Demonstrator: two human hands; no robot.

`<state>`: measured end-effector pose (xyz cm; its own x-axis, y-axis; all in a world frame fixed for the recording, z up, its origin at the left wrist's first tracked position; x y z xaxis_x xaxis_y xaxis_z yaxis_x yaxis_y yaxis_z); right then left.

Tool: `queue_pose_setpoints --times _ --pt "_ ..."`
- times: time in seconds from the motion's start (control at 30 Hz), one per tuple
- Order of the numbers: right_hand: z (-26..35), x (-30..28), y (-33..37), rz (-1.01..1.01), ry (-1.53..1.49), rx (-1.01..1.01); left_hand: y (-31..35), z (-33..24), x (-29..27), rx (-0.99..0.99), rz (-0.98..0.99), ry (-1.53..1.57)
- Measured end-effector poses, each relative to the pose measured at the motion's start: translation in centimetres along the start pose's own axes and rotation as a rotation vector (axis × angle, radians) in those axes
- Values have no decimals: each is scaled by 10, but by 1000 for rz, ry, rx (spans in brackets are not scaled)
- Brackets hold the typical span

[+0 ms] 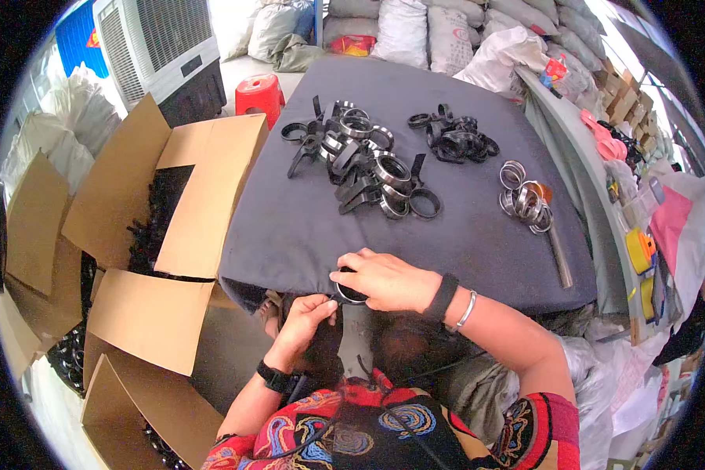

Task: Assembling metal rings onto plastic circular frames using a rubber mallet.

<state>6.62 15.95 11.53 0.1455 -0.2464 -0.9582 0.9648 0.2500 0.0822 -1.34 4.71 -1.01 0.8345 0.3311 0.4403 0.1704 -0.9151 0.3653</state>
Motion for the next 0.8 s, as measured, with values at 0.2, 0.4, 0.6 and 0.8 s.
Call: queue_pose_setpoints --times 0.2,0.4,0.6,0.8 --pt "7 0 -12 -19 77 -52 0 -4 -7 -39 20 -14" --pt "-4 5 -14 41 -28 -19 0 -3 -1 -20 14 7" --pt "-13 46 -39 -134 145 121 1 -1 -2 5 -20 -34" --pt "-9 41 -43 -204 179 198 4 -4 -4 -48 0 -34"
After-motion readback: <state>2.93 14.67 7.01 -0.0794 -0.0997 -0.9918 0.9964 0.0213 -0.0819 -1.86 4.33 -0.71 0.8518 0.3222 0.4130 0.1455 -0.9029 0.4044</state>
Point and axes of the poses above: each hand's wrist, its own y-axis away from the middle knuckle, its own x-axis out of the palm, z = x × y, the point moved 5 cm from there along -y, towards the middle knuckle, and after that the axes turned 11 degrees about -x, right-handed, at the moved point
